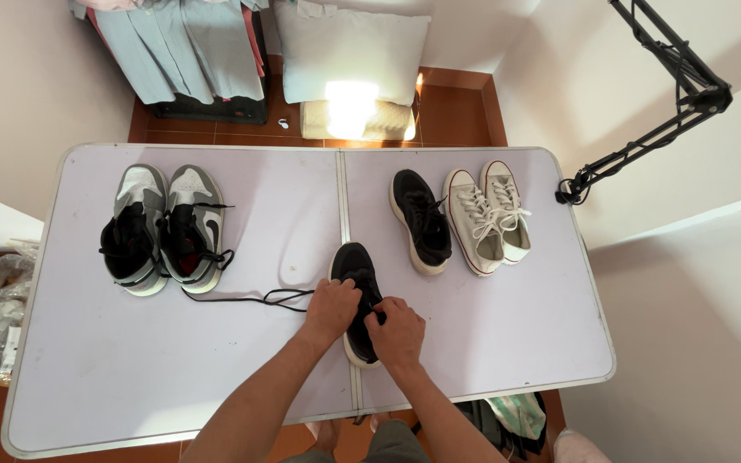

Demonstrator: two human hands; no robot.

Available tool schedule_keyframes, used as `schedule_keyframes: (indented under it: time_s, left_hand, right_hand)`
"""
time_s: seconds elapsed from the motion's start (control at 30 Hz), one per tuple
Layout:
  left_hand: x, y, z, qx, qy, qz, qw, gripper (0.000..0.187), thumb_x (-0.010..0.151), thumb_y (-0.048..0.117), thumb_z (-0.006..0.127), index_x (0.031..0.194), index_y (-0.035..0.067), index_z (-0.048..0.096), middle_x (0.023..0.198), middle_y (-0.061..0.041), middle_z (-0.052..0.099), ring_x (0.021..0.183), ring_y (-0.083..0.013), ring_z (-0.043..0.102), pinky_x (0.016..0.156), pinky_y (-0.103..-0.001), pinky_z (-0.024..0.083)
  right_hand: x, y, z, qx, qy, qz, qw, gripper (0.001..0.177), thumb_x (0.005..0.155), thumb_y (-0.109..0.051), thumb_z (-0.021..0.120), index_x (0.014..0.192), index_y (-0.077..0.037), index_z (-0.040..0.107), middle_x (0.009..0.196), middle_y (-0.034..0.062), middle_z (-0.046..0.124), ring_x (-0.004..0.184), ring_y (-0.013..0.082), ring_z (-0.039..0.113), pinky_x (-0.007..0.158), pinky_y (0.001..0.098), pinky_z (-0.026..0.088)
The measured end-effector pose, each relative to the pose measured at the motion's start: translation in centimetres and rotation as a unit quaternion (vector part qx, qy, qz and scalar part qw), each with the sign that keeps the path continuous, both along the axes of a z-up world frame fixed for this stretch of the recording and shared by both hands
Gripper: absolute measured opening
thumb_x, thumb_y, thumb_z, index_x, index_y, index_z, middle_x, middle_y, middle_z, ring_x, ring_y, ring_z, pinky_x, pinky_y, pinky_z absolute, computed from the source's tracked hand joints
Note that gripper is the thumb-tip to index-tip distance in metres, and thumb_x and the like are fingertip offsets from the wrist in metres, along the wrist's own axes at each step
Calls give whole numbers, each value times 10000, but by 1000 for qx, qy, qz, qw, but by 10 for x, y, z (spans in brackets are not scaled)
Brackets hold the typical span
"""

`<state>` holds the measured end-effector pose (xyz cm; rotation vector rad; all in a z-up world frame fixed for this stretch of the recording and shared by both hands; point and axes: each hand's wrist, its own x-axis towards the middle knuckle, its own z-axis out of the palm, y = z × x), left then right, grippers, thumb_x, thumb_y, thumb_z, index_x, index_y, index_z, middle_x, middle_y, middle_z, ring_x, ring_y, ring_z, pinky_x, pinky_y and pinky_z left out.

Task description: The person unlaces a black sneaker, then relaces it by threading the laces through the eyelets and tying a knot. The person then moves to a grey sneaker and begins unlacing it.

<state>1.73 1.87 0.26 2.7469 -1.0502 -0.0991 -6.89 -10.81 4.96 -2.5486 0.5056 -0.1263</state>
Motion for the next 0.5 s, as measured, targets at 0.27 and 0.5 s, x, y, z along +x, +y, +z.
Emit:
schedule_keyframes:
  time_s: [0.27, 0.5]
  left_hand:
    - [-13, -3, 5, -128, 37, 93, 987, 126, 880, 135, 658, 762, 110, 694, 877, -62, 637, 869, -286, 643, 761, -449, 474]
    - [-26, -13, 12, -210, 106, 238, 942, 71, 826, 179, 714, 807, 118, 746, 934, -54, 626, 979, -292, 607, 857, -468, 433]
  right_hand:
    - [3, -2, -20, 77, -16, -31, 996, 152, 833, -226, 706, 903, -96, 742, 1095, 63, 705, 955, 284, 671, 847, 422, 530]
    - [-4, -2, -19, 70, -38, 4, 997, 180, 874, -263, 704, 926, -110, 780, 1153, 84, 696, 1004, 297, 667, 860, 432, 530]
